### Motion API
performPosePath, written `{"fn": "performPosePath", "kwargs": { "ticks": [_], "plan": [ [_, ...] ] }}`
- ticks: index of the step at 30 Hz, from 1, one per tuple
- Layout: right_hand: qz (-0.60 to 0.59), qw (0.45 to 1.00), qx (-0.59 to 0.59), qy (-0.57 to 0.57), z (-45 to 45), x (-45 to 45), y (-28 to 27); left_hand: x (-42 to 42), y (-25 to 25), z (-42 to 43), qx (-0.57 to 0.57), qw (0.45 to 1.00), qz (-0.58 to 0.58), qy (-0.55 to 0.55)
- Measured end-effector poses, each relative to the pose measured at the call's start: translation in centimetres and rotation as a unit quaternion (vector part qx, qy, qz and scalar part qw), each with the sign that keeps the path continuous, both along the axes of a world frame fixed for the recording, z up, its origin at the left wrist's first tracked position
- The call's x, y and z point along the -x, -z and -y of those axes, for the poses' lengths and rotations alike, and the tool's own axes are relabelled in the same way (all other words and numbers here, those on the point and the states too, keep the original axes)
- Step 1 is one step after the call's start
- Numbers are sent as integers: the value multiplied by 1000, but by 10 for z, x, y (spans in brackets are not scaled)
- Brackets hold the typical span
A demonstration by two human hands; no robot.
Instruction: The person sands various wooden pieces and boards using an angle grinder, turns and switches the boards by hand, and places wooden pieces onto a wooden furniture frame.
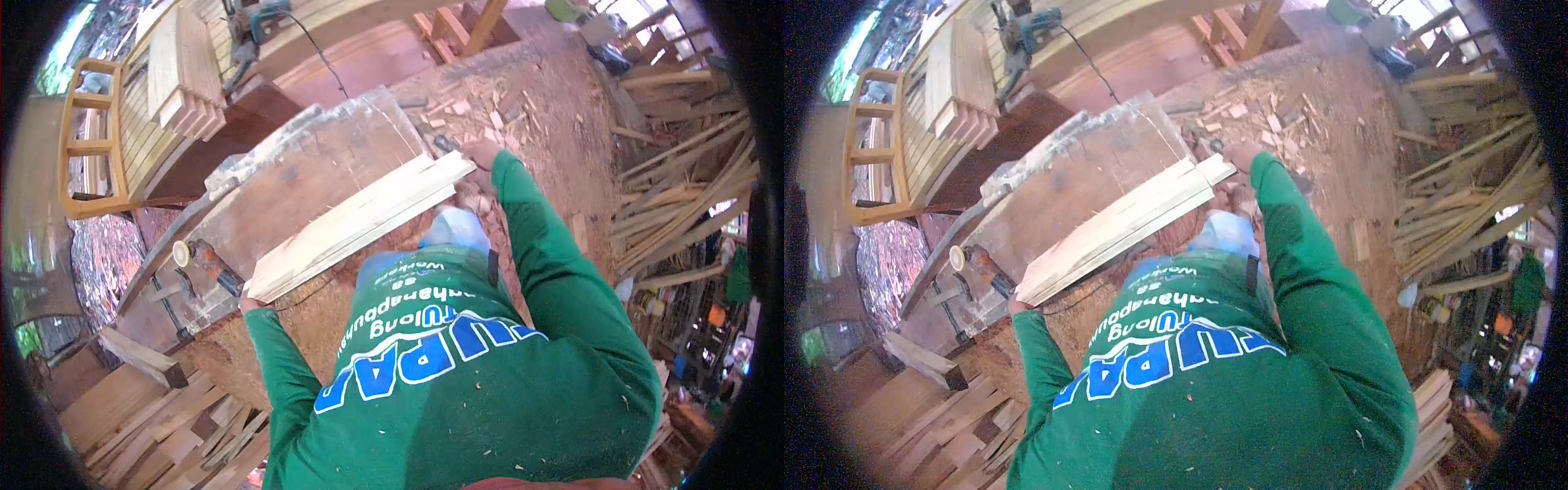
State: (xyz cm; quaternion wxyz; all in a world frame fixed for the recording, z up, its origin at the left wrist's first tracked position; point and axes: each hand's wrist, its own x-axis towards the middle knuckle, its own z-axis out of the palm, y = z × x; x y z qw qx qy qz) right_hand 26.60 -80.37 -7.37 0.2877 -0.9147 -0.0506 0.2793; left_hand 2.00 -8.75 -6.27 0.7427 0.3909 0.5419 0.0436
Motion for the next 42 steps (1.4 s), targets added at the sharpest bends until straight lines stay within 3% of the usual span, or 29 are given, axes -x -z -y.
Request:
{"fn": "performPosePath", "kwargs": {
  "ticks": [2,5,7,9,10,13,15,16,19,21,23,24,25,27,29,30,31,33,34,36,39,40,42],
  "plan": [
    [-38,999,33,-6,-14,22,-41,23,-1,1,31,999,9,17],
    [-25,984,141,-103,-20,50,0,50,-1,28,-120,980,94,127],
    [-106,978,109,141,-39,59,-30,49,-19,40,-163,971,93,146],
    [-104,976,77,177,-28,71,-13,28,-31,38,40,995,81,-50],
    [-82,974,61,204,-20,81,-17,31,-23,31,-43,992,96,63],
    [-86,975,66,193,36,87,-3,-16,-53,78,15,989,146,-7],
    [-23,965,29,259,83,101,11,-50,-65,116,18,986,164,18],
    [4,960,18,280,101,106,-8,-69,-75,141,25,987,159,30],
    [-7,878,-70,473,162,106,-20,-134,-81,211,70,977,164,113],
    [-26,873,7,488,201,108,-63,-186,-70,267,91,973,160,136],
    [-27,797,-132,588,254,137,-25,-237,-63,327,86,970,145,174],
    [82,881,62,462,274,158,-30,-257,-59,352,108,963,148,198],
    [185,898,260,302,295,171,-40,-278,-54,382,133,954,155,219],
    [60,887,285,359,327,192,-71,-314,-59,446,154,939,157,265],
    [43,857,223,462,346,223,-98,-344,-70,497,150,919,166,324],
    [75,824,143,542,362,249,-81,-360,-81,519,159,908,166,349],
    [109,781,59,612,374,269,-60,-377,-94,541,167,897,170,373],
    [131,682,-30,719,367,275,-88,-413,-110,581,172,878,191,403],
    [119,677,-45,725,368,277,-93,-424,-145,609,130,885,179,410],
    [95,666,-75,736,374,273,-95,-456,-191,643,86,847,259,456],
    [240,592,-312,704,370,232,-76,-520,-234,677,83,811,380,437],
    [228,643,-299,667,359,209,-120,-542,-248,688,78,808,407,420],
    [206,643,-338,655,358,165,-143,-595,-276,705,57,797,440,409]
  ]
}}
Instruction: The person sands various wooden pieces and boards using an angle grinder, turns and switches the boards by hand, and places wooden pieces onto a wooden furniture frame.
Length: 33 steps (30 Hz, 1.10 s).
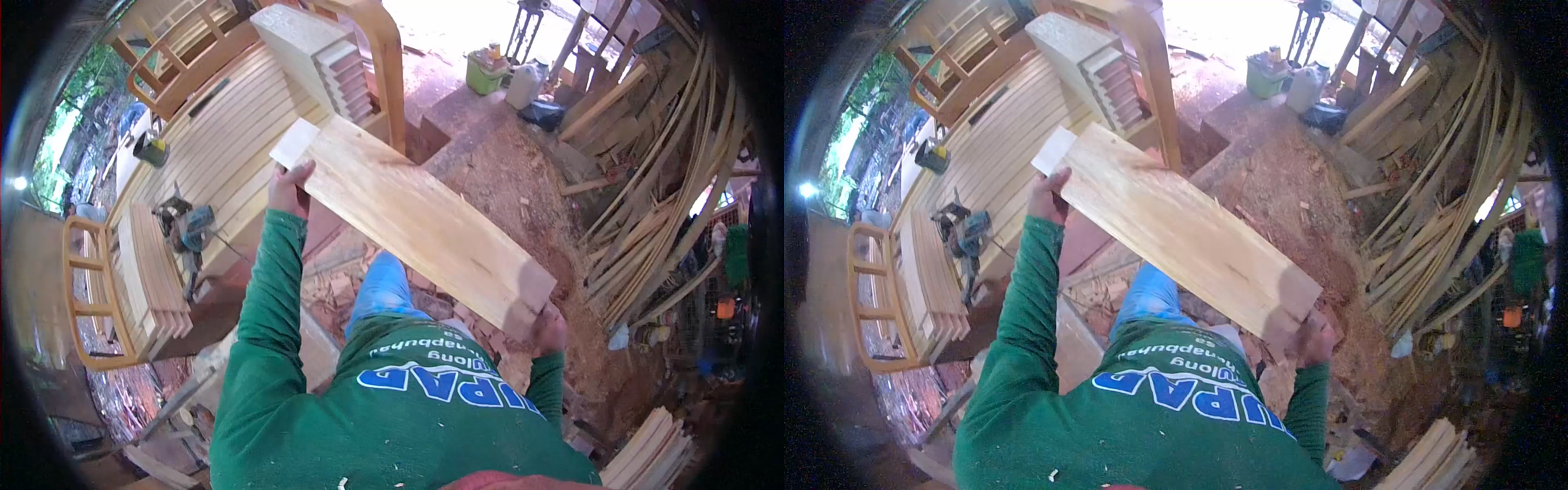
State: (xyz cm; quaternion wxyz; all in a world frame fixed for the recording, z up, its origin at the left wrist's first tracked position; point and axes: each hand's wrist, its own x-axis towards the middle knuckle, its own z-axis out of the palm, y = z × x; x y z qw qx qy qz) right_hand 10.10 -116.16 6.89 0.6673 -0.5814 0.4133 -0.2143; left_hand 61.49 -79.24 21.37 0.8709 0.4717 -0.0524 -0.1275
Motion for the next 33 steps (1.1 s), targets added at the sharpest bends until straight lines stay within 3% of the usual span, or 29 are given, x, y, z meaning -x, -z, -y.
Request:
{"fn": "performPosePath", "kwargs": {
  "ticks": [5,9,11,13,14,17,18,20,21,24,27,28,29,30,31,33],
  "plan": [
    [31,997,64,-23,-9,-110,-62,-141,-56,21,-48,997,60,15],
    [112,993,10,16,-26,-238,-124,-303,-57,33,-27,996,69,47],
    [127,992,10,22,-42,-302,-144,-371,-71,39,-196,980,11,5],
    [130,991,-8,15,-47,-360,-151,-476,-24,48,-245,960,133,39],
    [70,997,37,3,-54,-394,-161,-510,-3,51,-272,941,190,59],
    [43,999,5,-29,-68,-471,-152,-511,9,81,-77,994,40,-72],
    [72,997,-24,-26,-77,-501,-164,-496,10,91,-96,985,112,-85],
    [113,989,-99,-11,-106,-552,-185,-470,4,100,-134,979,136,-72],
    [130,988,-79,-18,-109,-575,-178,-464,1,93,-154,974,149,-77],
    [95,989,-69,-85,-98,-637,-182,-484,-6,101,-81,989,62,-103],
    [99,980,-57,-162,-98,-682,-166,-575,21,91,-115,982,88,-119],
    [77,975,-63,-197,-101,-688,-173,-597,32,81,-263,937,197,-122],
    [54,969,-66,-233,-103,-693,-183,-618,42,71,-394,857,297,-149],
    [1,955,-106,-278,-95,-696,-193,-614,20,77,-285,932,184,-128],
    [-15,959,63,-275,-90,-694,-193,-603,1,83,-165,979,64,-100],
    [-34,884,393,-253,-79,-689,-192,-565,-11,89,-132,987,37,-89]
  ]
}}
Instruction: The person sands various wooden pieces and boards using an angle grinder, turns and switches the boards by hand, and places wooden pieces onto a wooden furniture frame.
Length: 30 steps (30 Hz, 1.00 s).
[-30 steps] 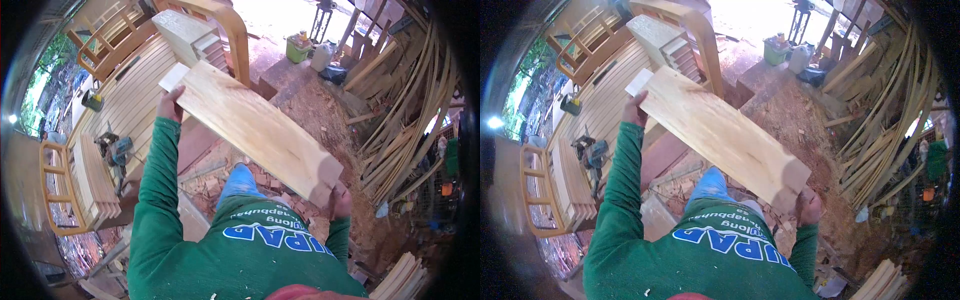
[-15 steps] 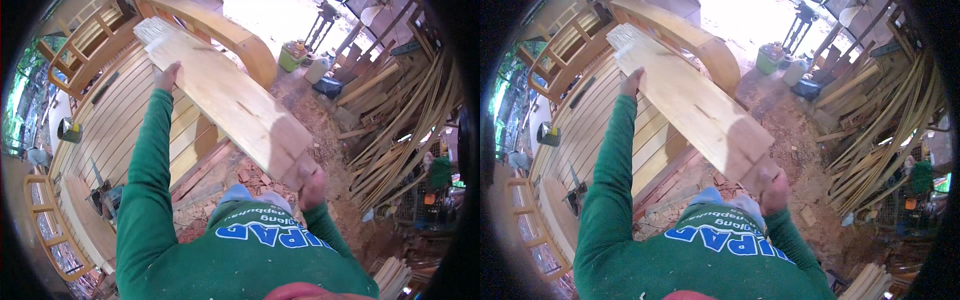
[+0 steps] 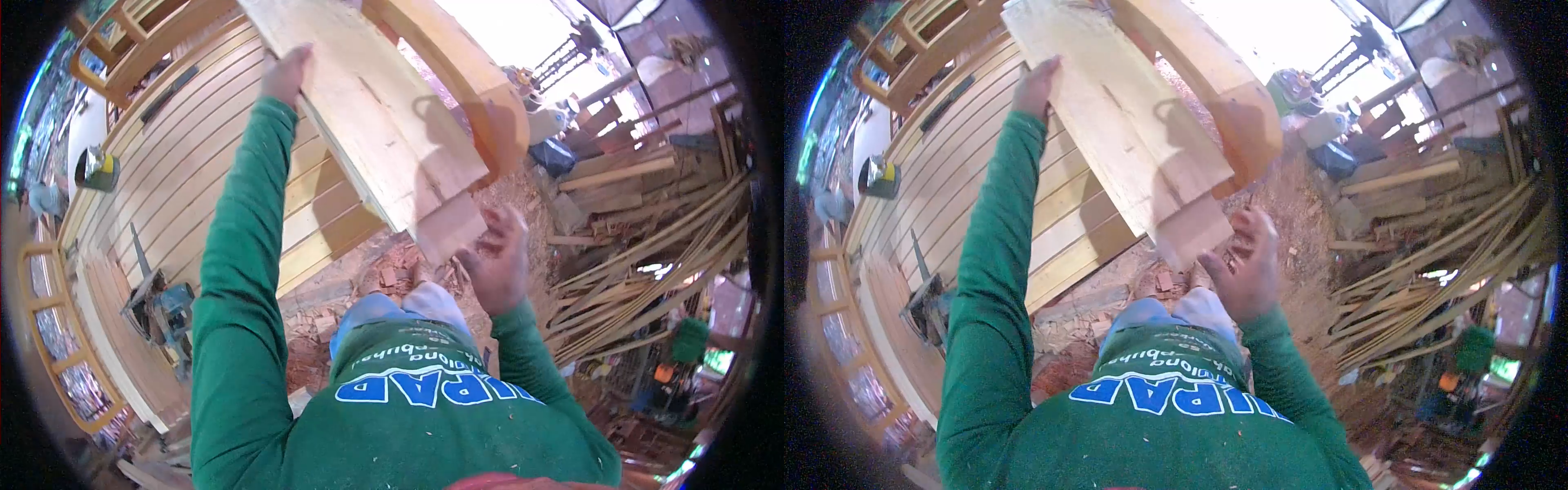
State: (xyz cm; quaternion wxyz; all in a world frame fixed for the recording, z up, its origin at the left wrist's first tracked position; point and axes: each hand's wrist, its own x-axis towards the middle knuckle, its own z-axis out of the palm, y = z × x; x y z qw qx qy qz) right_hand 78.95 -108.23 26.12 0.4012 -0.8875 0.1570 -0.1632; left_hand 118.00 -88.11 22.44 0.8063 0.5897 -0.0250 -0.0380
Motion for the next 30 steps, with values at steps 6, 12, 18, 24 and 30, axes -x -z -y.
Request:
{"fn": "performPosePath", "kwargs": {
  "ticks": [6,12,18,24,30],
  "plan": [
    [30,937,277,-210,43,-29,-2,60,13,20,90,995,-4,-30],
    [30,895,407,-182,40,-78,-19,-4,36,15,12,999,32,-29],
    [45,883,422,-200,40,-105,-16,-33,43,25,115,989,61,-68],
    [66,894,383,-224,43,-113,-12,-40,30,31,149,984,64,-75],
    [57,893,397,-204,42,-112,-8,-59,44,27,-62,984,62,-158]
  ]
}}
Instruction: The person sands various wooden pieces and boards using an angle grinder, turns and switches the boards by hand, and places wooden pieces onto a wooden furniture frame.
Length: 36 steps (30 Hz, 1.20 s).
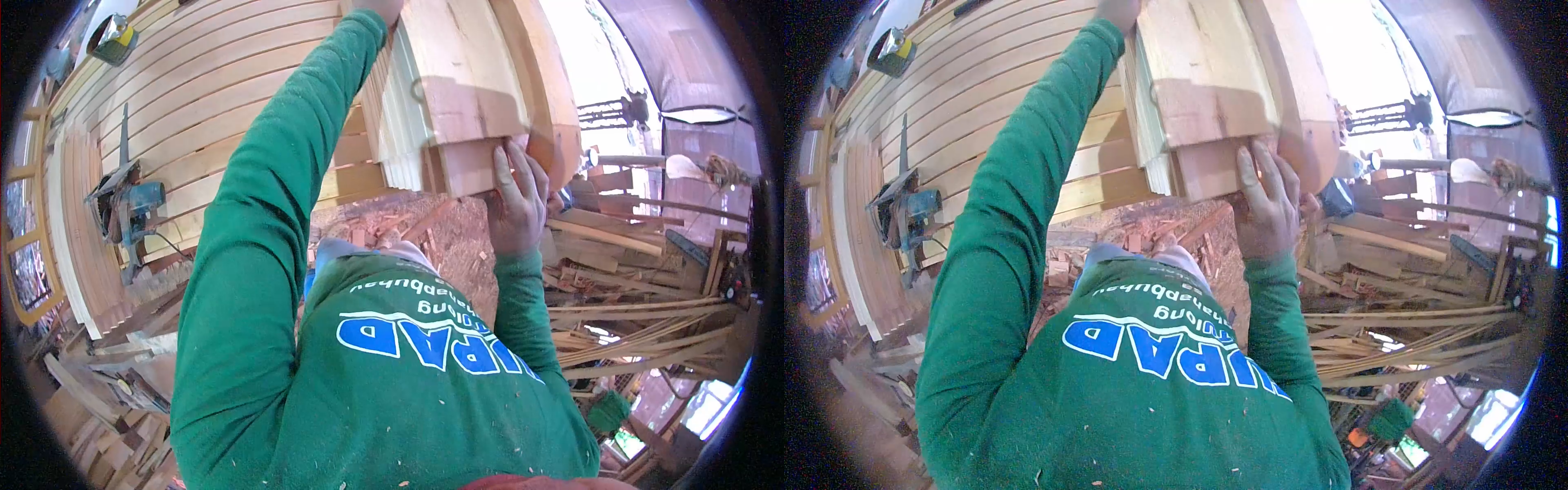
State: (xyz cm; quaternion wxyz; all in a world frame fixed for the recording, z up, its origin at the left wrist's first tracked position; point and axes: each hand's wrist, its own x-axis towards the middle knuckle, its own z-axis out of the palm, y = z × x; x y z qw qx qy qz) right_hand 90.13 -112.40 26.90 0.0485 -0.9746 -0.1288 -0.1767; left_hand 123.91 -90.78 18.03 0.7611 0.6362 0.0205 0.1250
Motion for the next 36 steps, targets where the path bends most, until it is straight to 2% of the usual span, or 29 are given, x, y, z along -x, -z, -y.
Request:
{"fn": "performPosePath", "kwargs": {
  "ticks": [1,4,5,6,9,12,15,17,20,26,28,30,31,34,36],
  "plan": [
    [7,1000,-9,-6,0,-1,-1,-9,9,-1,48,997,24,52],
    [-9,1000,-11,6,2,2,3,-13,9,3,164,982,32,85],
    [-8,1000,-9,11,1,3,1,-10,11,-1,148,983,26,101],
    [-8,1000,-8,15,2,5,3,2,9,-5,31,994,-14,104],
    [-24,999,-34,6,1,3,6,57,-9,-2,-36,996,-41,72],
    [-40,999,0,22,-3,6,-2,80,6,6,10,996,-26,91],
    [-26,999,-26,3,-5,5,-3,116,1,15,-31,998,-2,49],
    [-18,999,-37,-12,-1,4,-1,147,-13,16,-87,995,-26,37],
    [-12,999,-34,-22,1,0,4,179,3,33,17,998,10,53],
    [0,1000,-30,-8,-2,3,1,251,-19,23,-130,983,-5,129],
    [-6,998,-52,-20,-3,2,0,254,-3,26,-262,961,68,50],
    [12,997,-65,-41,-1,-1,3,258,4,35,-285,956,65,39],
    [21,996,-69,-47,2,3,5,262,-8,31,-244,967,25,65],
    [26,999,-18,-27,6,5,7,254,-8,30,-167,983,9,76],
    [19,999,-25,-33,9,5,8,258,-19,20,-151,981,-28,115]
  ]
}}
